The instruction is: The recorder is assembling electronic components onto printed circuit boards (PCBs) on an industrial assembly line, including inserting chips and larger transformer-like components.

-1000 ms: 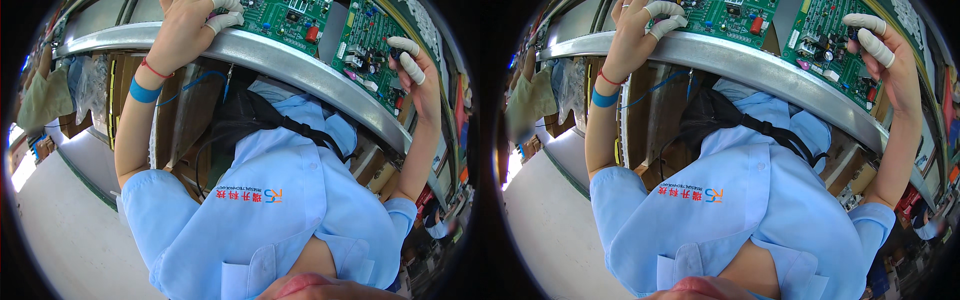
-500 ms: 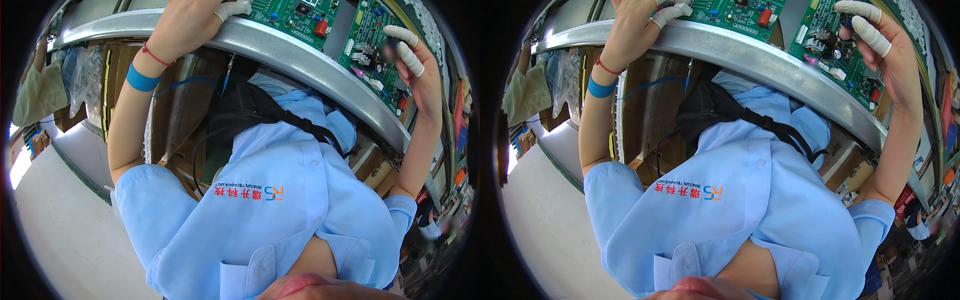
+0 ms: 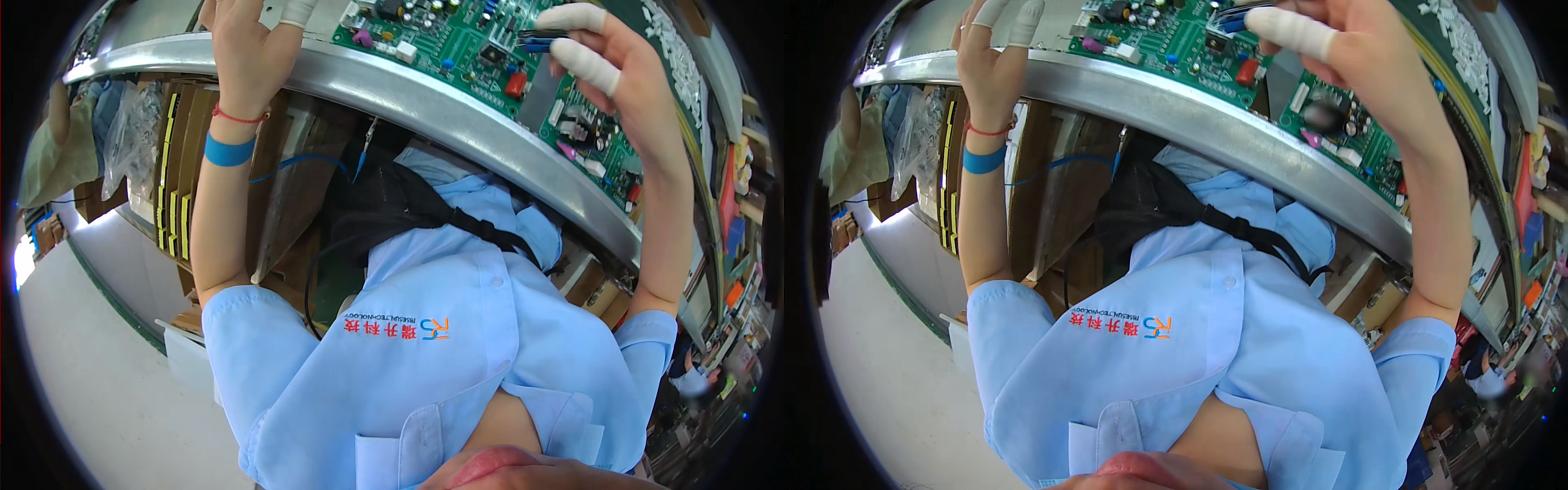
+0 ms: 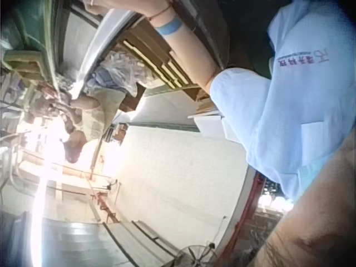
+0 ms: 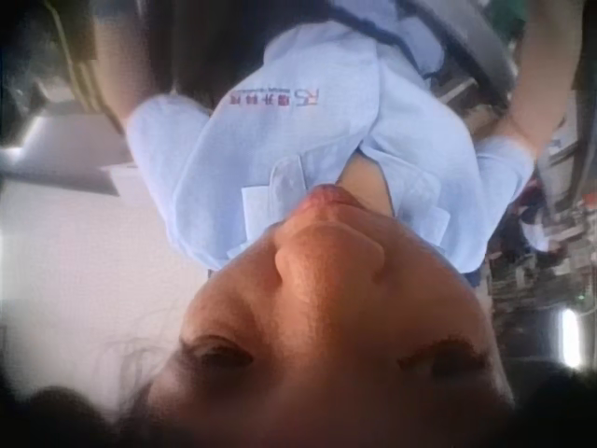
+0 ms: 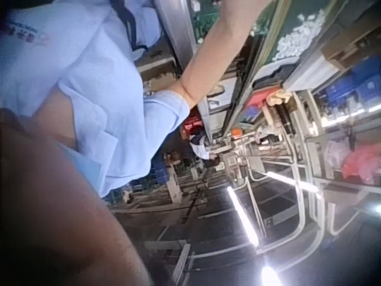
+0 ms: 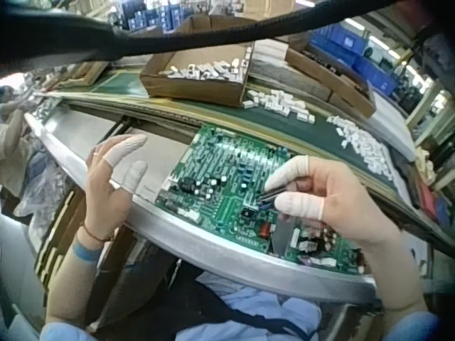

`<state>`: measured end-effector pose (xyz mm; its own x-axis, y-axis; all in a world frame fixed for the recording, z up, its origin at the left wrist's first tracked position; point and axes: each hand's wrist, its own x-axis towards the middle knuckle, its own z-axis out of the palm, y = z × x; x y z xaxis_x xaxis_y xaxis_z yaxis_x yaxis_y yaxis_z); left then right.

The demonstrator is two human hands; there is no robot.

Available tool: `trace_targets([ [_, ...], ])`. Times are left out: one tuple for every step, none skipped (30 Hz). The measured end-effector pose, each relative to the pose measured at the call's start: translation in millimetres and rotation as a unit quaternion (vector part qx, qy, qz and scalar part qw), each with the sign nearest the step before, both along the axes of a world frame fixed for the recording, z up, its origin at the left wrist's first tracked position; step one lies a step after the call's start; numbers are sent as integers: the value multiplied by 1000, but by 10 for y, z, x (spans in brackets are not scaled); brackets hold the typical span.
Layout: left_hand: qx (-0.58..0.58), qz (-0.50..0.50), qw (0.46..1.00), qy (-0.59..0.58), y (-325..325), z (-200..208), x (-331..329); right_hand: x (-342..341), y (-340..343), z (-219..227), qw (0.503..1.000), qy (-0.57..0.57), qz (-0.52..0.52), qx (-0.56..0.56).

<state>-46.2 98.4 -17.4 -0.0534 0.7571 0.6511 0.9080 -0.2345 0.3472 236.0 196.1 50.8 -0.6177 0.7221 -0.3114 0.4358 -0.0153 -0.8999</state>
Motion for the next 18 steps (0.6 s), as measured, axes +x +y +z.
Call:
trace_targets([
  [25,36,999,-19,5,-37,-39,11,77,-95,996,-1,51,67],
  [31,40,999,-19,2,-72,-55,-20,138,-203,986,0,103,132],
  [41,47,998,-18,1,-104,-57,-59,141,-232,989,32,92,112],
  [50,52,997,-19,16,-122,-54,-143,131,-175,990,3,101,102],
  [57,48,996,-42,24,-110,-36,-202,150,-252,984,17,113,139],
  [62,52,996,-44,20,-98,-37,-260,166,-339,976,31,125,176],
  [52,55,996,-37,1,-88,-42,-356,123,-315,967,18,145,207],
  [41,56,997,-30,-9,-79,-45,-456,53,-281,958,-15,129,257],
  [46,54,997,-43,-14,-72,-47,-524,50,-304,931,-24,156,330],
  [50,57,996,-46,-15,-70,-51,-576,40,-338,898,-33,180,401],
  [52,56,996,-41,-15,-73,-55,-627,14,-345,873,-38,194,445],
  [54,54,996,-37,-6,-78,-59,-667,17,-410,851,-27,204,482],
  [68,55,996,-28,9,-75,-56,-696,11,-445,833,-30,213,509],
  [68,58,996,-30,16,-69,-55,-723,9,-463,814,-32,221,536],
  [67,56,996,-26,20,-62,-54,-754,21,-472,814,-32,224,535],
  [64,55,996,-22,16,-57,-54,-787,29,-483,797,-43,233,556],
  [63,59,996,-24,20,-53,-51,-812,35,-494,780,-54,242,575],
  [64,61,996,-27,25,-48,-45,-828,35,-495,780,-53,245,574],
])
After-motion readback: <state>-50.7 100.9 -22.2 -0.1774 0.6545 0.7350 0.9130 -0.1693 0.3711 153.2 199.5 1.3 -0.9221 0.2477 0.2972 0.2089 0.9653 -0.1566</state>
